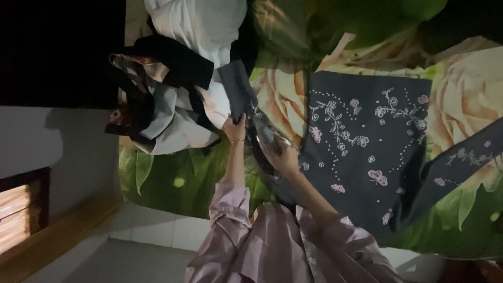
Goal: Ironing a black floral long-sleeved garment on a bed and then folding it.
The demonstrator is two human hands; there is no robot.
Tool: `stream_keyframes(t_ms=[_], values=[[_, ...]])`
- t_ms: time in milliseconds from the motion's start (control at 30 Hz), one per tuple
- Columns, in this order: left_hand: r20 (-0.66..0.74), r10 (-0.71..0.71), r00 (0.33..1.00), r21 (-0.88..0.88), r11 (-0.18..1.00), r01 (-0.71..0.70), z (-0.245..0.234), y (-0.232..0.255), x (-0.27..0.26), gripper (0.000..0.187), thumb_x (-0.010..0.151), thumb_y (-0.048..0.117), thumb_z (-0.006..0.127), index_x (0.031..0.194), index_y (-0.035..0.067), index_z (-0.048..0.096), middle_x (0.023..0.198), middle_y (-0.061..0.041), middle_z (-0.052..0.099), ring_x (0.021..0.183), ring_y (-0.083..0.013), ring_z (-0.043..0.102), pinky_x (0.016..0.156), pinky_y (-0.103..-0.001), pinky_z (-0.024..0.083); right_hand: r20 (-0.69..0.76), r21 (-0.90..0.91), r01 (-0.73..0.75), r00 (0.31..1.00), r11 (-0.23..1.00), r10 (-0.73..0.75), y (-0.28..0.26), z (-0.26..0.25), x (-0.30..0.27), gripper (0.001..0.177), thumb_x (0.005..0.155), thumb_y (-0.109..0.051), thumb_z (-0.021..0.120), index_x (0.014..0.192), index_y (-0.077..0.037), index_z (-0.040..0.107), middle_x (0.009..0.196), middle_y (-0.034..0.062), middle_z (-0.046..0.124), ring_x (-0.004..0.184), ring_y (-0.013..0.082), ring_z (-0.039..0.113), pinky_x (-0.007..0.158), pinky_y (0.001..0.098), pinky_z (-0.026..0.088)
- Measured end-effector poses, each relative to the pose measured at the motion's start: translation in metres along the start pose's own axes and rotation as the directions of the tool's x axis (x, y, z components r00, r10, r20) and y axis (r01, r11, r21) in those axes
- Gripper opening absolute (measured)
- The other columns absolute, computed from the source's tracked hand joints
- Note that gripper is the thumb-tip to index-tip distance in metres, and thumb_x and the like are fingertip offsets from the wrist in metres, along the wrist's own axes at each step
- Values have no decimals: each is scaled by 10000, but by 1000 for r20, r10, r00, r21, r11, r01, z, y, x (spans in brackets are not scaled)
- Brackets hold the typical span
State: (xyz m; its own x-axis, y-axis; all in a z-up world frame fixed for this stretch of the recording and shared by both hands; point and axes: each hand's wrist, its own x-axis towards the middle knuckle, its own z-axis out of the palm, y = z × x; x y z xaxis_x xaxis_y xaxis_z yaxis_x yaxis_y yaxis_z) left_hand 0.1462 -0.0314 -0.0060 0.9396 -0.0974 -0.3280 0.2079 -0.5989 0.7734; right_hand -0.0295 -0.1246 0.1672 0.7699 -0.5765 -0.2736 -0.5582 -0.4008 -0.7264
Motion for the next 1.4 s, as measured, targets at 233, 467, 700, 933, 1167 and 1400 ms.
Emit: stream_keyframes(t_ms=[233,467,700,933,1167,1400], values=[[-84,128,988,-47,990,-132,7,-14,13,459,860,350,822,1113,-23,737,1106,-177,746,949,-338,691,834,-520,565,-125,65,-57,990,996,65,-10,12,9,571,898,-324,723,1316,54,627,1196,238,717,1058,356,723,906,418,550],[-71,-130,989,-195,974,114,14,-13,20,377,897,349,792,1021,-4,758,1023,-147,770,867,-306,701,825,-486,574,-226,4,9,974,1000,-8,3,28,21,529,919,-360,741,1264,36,674,1134,239,732,1030,395,711,885,446,548],[88,-266,960,-76,959,272,0,4,12,311,980,268,717,1149,8,748,1056,-215,772,921,-380,697,848,-510,554,-297,17,-5,955,1000,10,-36,19,39,546,892,-361,723,1231,64,681,1130,260,724,1029,412,702,890,457,553],[-27,-149,988,-25,989,149,37,-62,28,591,947,309,802,1396,11,561,1422,-212,565,1257,-361,543,1019,-485,465,-172,-139,-13,985,990,-11,-20,33,73,640,985,-451,711,1282,111,641,1223,325,678,1085,417,685,920,457,551],[-119,6,993,-53,999,-13,20,-42,3,333,982,271,728,1210,32,767,1152,-175,771,1032,-328,737,933,-455,584,-214,-221,83,968,972,-131,31,68,90,697,1018,-552,657,1331,69,618,1192,260,700,786,299,692,706,406,586],[-342,48,938,-115,989,-92,-5,-42,-46,312,905,283,812,1099,39,800,1073,-156,783,927,-253,756,816,-420,614,-88,10,331,940,944,-329,16,42,67,630,1068,-497,593,1334,71,650,1005,196,732,725,236,663,612,386,543]])
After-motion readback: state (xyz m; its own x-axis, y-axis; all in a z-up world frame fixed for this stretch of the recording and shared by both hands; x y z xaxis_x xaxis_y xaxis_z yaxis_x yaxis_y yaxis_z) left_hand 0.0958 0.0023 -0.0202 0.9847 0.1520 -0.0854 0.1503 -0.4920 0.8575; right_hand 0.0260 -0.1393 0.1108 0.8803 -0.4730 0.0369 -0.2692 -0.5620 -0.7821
